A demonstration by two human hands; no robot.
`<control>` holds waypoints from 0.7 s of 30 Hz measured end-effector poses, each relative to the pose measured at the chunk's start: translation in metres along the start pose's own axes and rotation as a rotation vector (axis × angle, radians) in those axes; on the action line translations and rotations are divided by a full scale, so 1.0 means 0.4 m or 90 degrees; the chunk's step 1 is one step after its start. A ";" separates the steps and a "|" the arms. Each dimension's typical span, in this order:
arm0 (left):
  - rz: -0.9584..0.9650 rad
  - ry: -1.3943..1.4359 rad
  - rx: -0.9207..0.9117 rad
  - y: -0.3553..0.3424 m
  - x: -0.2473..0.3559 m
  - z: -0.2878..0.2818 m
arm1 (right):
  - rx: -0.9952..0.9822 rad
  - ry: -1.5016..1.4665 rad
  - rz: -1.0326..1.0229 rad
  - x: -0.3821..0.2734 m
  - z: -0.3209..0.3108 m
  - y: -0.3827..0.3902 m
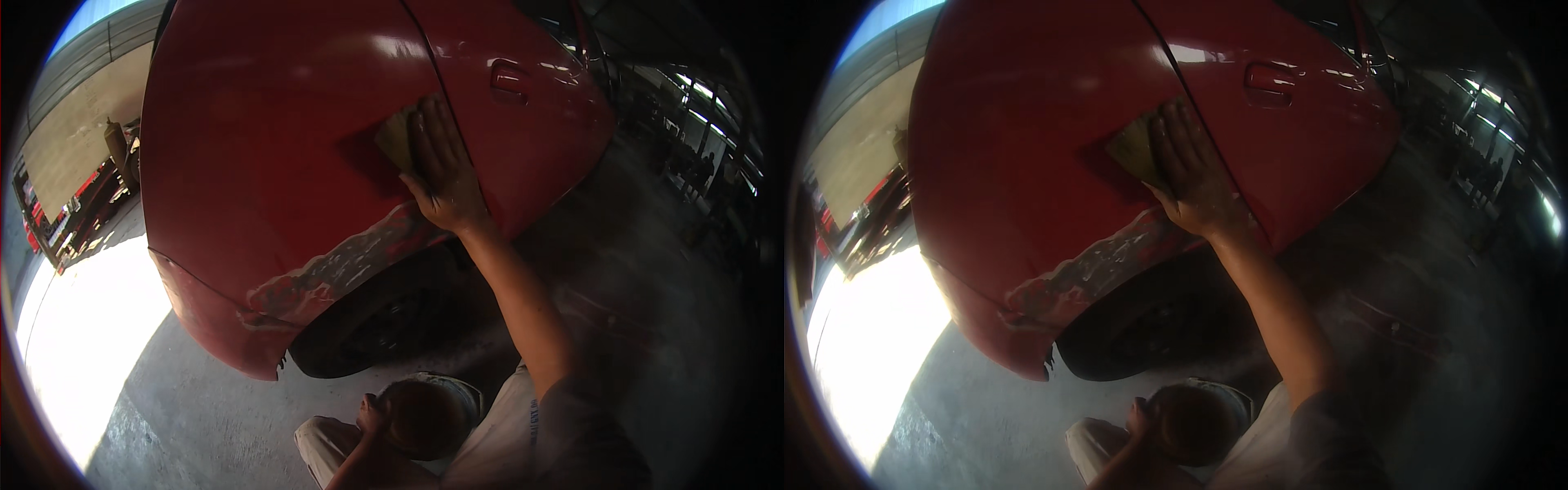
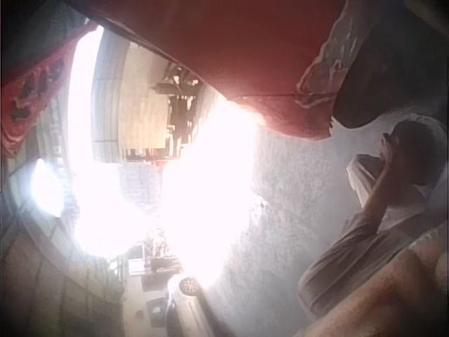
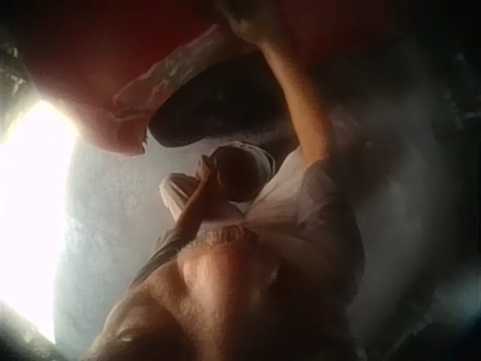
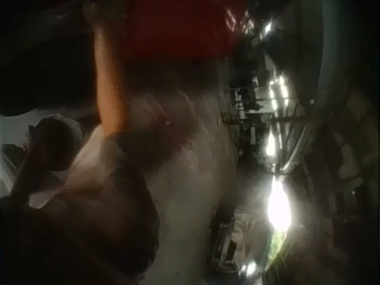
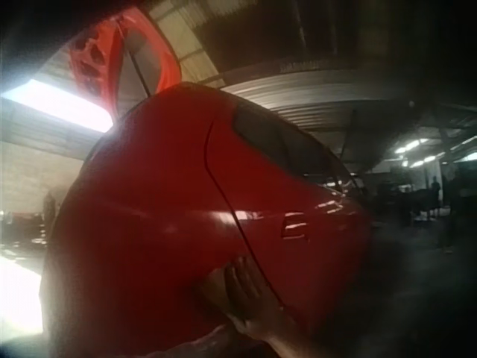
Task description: The person selects a piece of sandpaper from a box, dips it into a bucket of water, and sands the damaged rear panel of a red car by hand.
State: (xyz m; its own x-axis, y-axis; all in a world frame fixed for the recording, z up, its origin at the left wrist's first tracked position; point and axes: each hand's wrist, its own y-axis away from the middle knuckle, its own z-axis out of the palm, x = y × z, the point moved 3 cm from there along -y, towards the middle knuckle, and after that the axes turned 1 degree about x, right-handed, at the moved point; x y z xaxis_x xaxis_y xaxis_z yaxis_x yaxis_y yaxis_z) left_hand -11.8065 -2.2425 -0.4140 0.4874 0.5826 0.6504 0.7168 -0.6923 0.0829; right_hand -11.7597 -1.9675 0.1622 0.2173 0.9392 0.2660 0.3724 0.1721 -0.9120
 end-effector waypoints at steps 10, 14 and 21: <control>-0.018 0.012 -0.010 0.000 0.008 -0.002 | -0.020 0.011 -0.070 0.054 -0.002 -0.089; -0.023 0.017 0.006 -0.001 0.008 -0.003 | -0.027 -0.023 -0.025 0.035 -0.024 0.009; -0.025 0.012 -0.021 -0.006 -0.002 0.009 | 0.023 0.008 -0.095 0.041 -0.006 -0.121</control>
State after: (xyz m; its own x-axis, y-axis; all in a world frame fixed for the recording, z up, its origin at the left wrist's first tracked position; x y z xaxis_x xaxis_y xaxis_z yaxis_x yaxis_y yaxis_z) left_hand -11.8069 -2.2397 -0.4174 0.4495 0.6015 0.6604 0.7180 -0.6831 0.1334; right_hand -11.7720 -1.9611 0.2114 0.1732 0.8988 0.4026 0.3686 0.3200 -0.8728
